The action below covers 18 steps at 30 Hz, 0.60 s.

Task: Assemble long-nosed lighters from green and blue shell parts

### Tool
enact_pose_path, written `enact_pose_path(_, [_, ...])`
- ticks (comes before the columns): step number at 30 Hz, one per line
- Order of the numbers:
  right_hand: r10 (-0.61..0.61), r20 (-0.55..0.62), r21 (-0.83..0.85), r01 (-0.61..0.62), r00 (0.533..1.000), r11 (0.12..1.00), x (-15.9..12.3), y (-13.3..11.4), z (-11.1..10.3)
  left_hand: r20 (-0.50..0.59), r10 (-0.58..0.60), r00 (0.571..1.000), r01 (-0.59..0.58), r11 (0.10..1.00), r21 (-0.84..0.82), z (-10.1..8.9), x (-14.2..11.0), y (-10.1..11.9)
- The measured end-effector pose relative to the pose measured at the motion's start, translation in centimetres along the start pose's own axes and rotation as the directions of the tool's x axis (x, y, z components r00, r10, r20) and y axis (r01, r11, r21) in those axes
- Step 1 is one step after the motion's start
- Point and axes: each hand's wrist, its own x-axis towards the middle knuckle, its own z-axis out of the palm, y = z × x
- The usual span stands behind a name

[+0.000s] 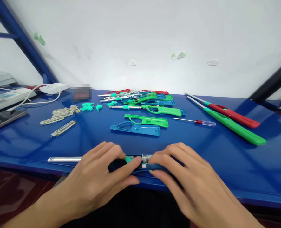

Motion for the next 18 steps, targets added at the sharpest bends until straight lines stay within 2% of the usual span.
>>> enact_pose_path(18, [0.023,0.013,0.024,-0.023,1.0,0.999,-0.07,0.06,-0.05,0.015,0.011,1.0,-0.012,0.999,0.033,0.07,0.19,0.03])
